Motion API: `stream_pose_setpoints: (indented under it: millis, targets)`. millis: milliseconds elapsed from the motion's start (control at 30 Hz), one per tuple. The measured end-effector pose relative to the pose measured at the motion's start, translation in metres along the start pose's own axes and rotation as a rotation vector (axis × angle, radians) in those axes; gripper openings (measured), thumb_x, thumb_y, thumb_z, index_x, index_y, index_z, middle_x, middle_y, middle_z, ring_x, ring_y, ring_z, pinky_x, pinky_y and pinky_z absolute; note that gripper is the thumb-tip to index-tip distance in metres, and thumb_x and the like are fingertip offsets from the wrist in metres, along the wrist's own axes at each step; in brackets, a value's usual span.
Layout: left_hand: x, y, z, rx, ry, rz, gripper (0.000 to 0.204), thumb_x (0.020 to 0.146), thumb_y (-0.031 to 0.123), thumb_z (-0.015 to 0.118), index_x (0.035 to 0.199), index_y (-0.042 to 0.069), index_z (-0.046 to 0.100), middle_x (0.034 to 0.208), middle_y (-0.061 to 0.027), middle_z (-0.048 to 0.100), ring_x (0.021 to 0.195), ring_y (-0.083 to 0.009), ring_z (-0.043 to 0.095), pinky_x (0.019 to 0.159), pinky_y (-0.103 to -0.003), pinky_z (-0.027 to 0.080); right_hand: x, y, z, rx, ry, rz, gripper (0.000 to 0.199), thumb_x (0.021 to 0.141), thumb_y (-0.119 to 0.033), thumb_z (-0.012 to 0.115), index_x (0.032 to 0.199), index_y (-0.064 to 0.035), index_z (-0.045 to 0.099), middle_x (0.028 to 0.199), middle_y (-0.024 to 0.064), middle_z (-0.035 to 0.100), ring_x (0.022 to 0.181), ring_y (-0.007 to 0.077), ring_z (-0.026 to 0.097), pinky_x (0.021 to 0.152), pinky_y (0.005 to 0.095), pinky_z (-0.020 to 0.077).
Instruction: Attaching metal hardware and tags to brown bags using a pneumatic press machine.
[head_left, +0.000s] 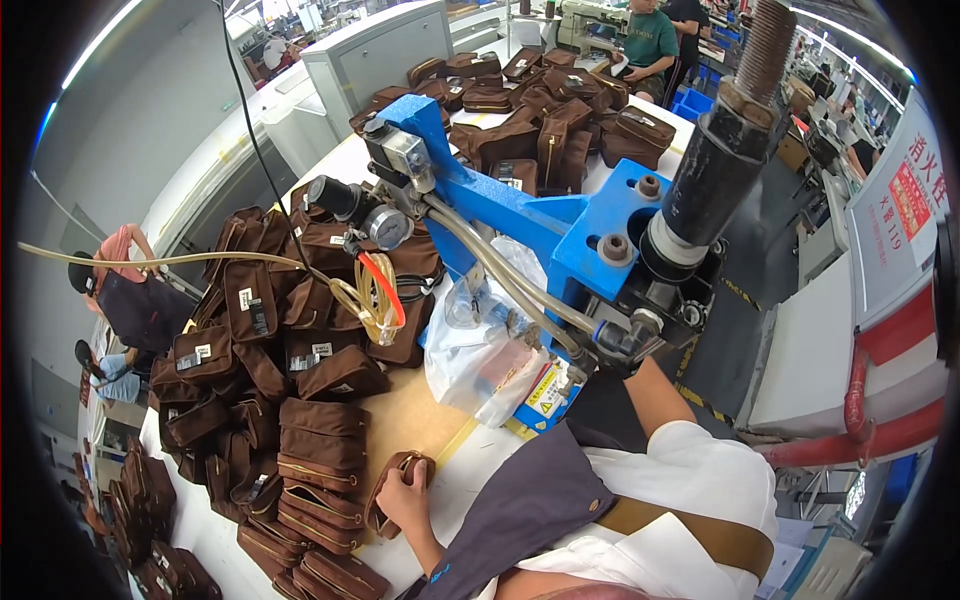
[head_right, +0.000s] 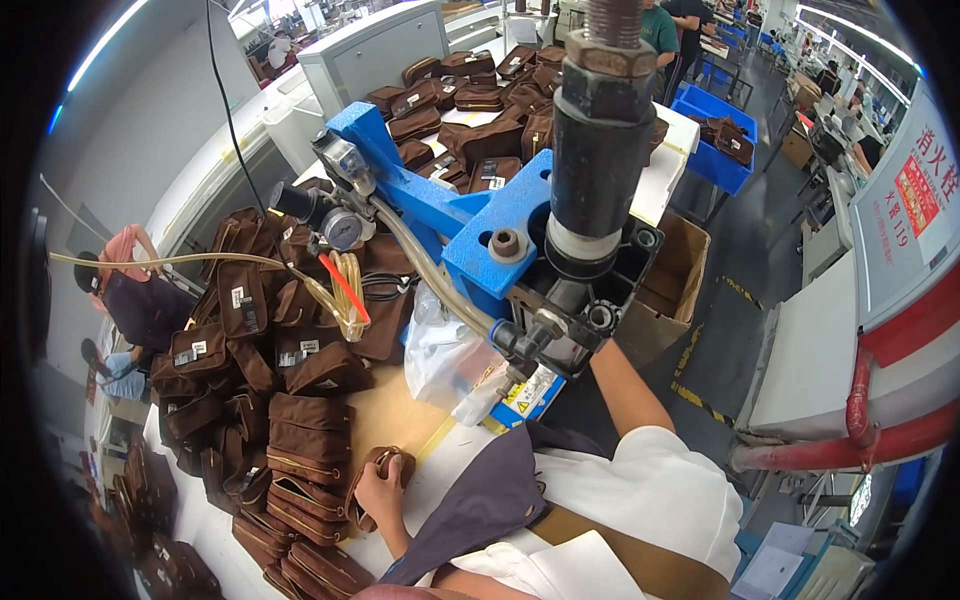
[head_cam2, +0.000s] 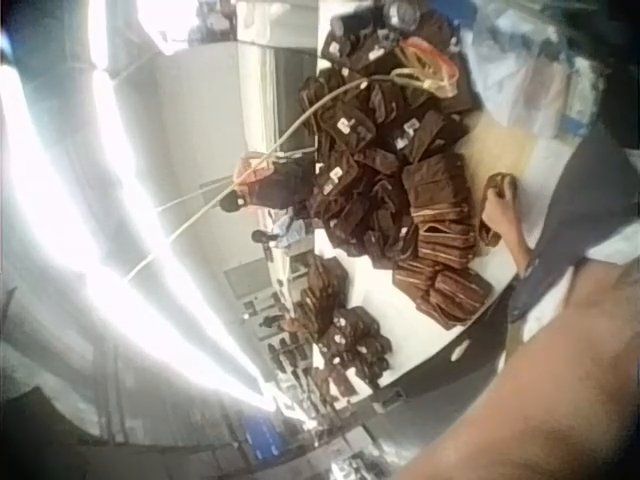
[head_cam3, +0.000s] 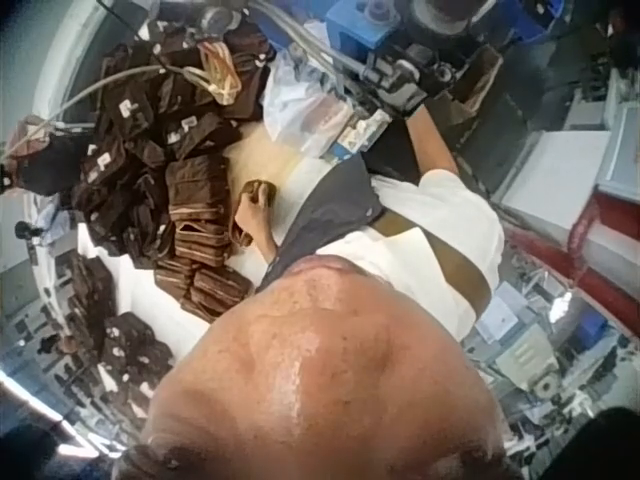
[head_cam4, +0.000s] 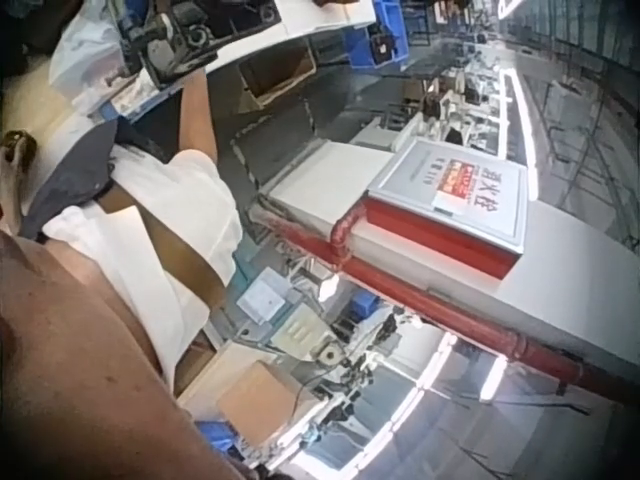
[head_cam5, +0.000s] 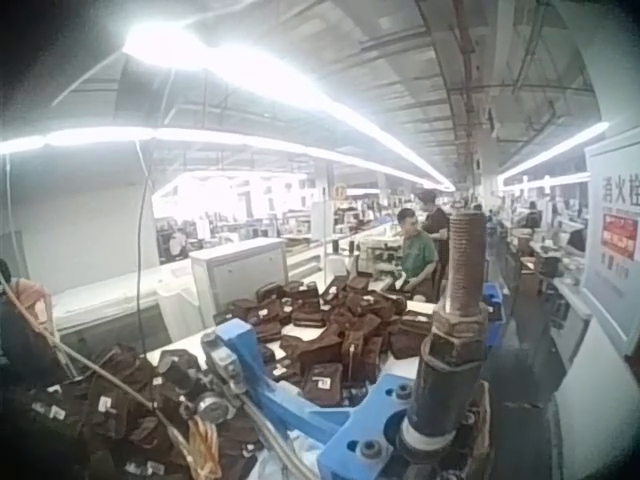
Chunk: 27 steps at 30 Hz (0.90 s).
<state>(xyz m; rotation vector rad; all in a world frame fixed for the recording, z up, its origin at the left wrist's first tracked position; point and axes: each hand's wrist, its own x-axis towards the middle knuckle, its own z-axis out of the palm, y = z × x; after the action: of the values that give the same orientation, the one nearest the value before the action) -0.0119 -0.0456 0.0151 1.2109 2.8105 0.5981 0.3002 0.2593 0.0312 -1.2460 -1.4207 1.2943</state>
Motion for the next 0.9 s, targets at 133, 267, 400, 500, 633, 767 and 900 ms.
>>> stream_pose_setpoints:
  millis: [133,267,400,500,633,767,900]
  targets:
    - [0.009,0.01,0.009,0.107,0.071,0.141,0.049,0.075,0.044,0.072,0.058,0.001,0.057,0.056,-0.0169,0.057,0.061,-0.0347,0.059,0.065,-0.041,0.044,0.031,-0.08,-0.012,0.052,-0.011,-0.129,0.021,0.086,-0.023,0.066,0.096,-0.0038,0.066,0.079,0.0066,0.064,0.068,0.0165,0.061,0.061,0.0308,0.0496]
    - [0.009,0.024,0.028,0.102,0.102,0.186,0.035,0.077,0.035,0.068,0.062,0.004,0.061,0.061,-0.0122,0.062,0.065,-0.0281,0.061,0.086,-0.044,0.04,0.07,-0.151,-0.008,0.047,-0.063,-0.29,0.021,0.087,-0.021,0.067,0.098,-0.0037,0.067,0.08,0.0051,0.065,0.068,0.0137,0.061,0.061,0.0287,0.0499]
    - [0.002,0.032,0.04,0.155,0.133,0.079,0.024,0.077,0.029,0.068,0.071,0.006,0.063,0.07,-0.0095,0.065,0.074,-0.0274,0.062,0.095,-0.05,0.038,0.093,-0.21,0.007,0.059,-0.164,-0.463,0.021,0.091,-0.013,0.065,0.108,-0.0025,0.067,0.085,0.0017,0.065,0.073,0.008,0.06,0.064,0.0225,0.0505]
    - [0.003,0.033,0.046,0.137,0.22,0.106,0.026,0.077,0.031,0.069,0.071,0.007,0.06,0.071,-0.0093,0.062,0.075,-0.0267,0.06,0.094,-0.046,0.038,0.096,-0.243,0.025,0.123,-0.26,-0.621,0.021,0.092,-0.012,0.062,0.111,-0.0024,0.067,0.089,0.0042,0.068,0.076,0.0089,0.062,0.069,0.023,0.0527]
    - [0.003,0.032,0.047,0.112,0.301,0.133,0.025,0.076,0.029,0.07,0.072,0.007,0.058,0.073,-0.0079,0.06,0.076,-0.0253,0.058,0.088,-0.043,0.038,0.094,-0.283,0.048,0.074,-0.329,-0.895,0.024,0.093,-0.01,0.06,0.116,-0.004,0.066,0.093,0.0071,0.07,0.078,0.0097,0.065,0.074,0.0233,0.0552]
    - [0.003,0.03,0.047,0.13,0.286,0.136,0.023,0.074,0.026,0.071,0.076,0.008,0.058,0.075,-0.0054,0.058,0.076,-0.0236,0.055,0.079,-0.039,0.038,0.089,-0.311,0.072,0.067,-0.34,-0.917,0.02,0.092,-0.011,0.063,0.109,-0.0015,0.068,0.094,0.0078,0.071,0.081,0.0089,0.064,0.072,0.0224,0.0542]
    - [0.006,0.028,0.048,0.099,0.263,0.164,0.023,0.075,0.027,0.071,0.076,0.009,0.057,0.075,-0.0049,0.058,0.075,-0.0231,0.055,0.079,-0.038,0.037,0.087,-0.316,0.085,-0.216,-0.204,-0.97,0.017,0.09,-0.014,0.066,0.103,-0.0057,0.071,0.093,0.0046,0.07,0.082,0.0096,0.065,0.073,0.0224,0.0533]
